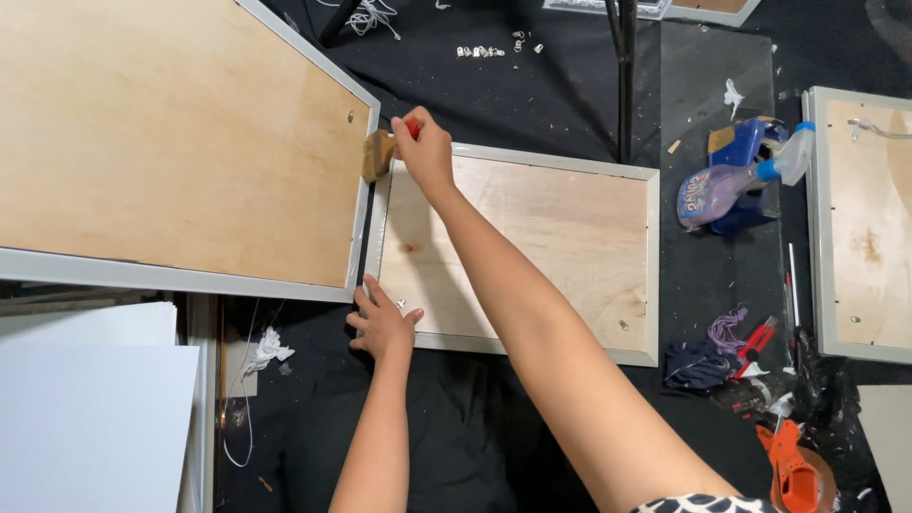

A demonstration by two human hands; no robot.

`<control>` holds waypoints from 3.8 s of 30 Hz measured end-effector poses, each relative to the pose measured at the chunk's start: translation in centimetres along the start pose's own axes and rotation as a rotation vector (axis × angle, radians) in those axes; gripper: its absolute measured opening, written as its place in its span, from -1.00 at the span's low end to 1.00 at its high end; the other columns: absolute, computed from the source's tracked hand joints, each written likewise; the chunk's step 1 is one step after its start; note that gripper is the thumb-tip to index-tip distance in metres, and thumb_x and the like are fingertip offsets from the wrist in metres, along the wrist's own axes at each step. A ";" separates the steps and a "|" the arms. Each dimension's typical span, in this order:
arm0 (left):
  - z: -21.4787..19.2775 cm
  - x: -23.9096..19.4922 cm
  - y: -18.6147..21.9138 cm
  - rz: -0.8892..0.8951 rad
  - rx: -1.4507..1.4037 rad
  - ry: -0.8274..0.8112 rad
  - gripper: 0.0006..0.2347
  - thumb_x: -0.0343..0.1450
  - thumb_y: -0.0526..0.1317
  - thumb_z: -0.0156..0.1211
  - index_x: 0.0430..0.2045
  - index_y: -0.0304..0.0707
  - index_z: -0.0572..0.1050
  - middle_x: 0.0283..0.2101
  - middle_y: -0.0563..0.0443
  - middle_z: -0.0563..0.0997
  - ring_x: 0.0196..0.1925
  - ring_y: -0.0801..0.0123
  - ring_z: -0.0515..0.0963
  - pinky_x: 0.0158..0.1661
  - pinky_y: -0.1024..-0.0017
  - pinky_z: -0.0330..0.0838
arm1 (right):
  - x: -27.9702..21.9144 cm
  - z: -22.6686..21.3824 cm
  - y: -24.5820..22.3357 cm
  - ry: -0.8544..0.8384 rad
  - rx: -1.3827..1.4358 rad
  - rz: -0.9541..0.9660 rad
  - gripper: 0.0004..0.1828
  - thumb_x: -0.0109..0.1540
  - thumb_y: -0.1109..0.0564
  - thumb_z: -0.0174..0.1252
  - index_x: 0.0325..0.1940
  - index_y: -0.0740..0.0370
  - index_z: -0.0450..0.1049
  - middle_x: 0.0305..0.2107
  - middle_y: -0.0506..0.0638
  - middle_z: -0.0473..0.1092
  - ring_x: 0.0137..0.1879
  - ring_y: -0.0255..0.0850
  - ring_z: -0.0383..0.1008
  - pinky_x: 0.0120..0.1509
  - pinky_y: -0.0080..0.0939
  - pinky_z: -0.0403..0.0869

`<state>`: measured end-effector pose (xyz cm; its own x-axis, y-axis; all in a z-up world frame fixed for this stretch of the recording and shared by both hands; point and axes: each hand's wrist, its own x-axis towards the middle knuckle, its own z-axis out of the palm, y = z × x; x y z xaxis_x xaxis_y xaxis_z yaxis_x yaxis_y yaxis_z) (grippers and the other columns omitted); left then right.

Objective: Preparing and assembling a picture frame by cleaning the backing and using a brush and hand tool.

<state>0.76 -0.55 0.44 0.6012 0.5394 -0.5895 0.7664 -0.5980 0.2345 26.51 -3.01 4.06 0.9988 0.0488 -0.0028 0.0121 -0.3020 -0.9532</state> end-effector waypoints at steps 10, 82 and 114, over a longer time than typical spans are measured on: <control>-0.6 -0.6 0.2 0.006 -0.016 -0.010 -0.05 0.36 0.04 0.36 0.53 -0.08 -0.27 0.50 -0.11 -0.13 0.39 -0.20 0.06 0.06 -0.41 0.22 | -2.4 -27.3 12.1 0.255 -0.081 0.134 -0.95 0.26 0.13 0.19 -0.26 0.13 0.48 -0.53 0.15 0.47 -0.48 -0.12 0.60 -0.43 -0.27 0.64; 1.5 4.0 -4.3 -0.030 -0.714 0.286 -0.58 0.58 0.15 -0.26 0.10 -0.03 0.46 0.20 0.00 0.50 0.24 -0.04 0.45 0.22 0.01 0.26 | -22.1 -27.7 8.3 0.132 -0.299 0.259 -0.78 0.28 -0.03 0.27 -0.15 0.13 0.56 -0.37 0.28 0.52 -0.15 0.12 0.61 -0.10 0.12 0.56; -1.5 0.9 -5.5 -0.102 -1.067 0.189 -0.60 0.56 0.03 -0.06 0.16 -0.23 0.44 0.21 -0.13 0.50 0.34 0.06 0.40 0.29 0.15 0.30 | -24.6 -16.0 9.9 -0.111 0.091 0.285 -0.78 0.31 0.09 0.22 -0.12 0.32 0.46 -0.38 0.41 0.51 -0.33 -0.01 0.63 -0.22 -0.12 0.66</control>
<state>-2.57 4.11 -0.17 0.4787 0.6943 -0.5374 0.5615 0.2285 0.7953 2.86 -22.44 -0.50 0.9500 0.0793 -0.3019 -0.2770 -0.2318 -0.9325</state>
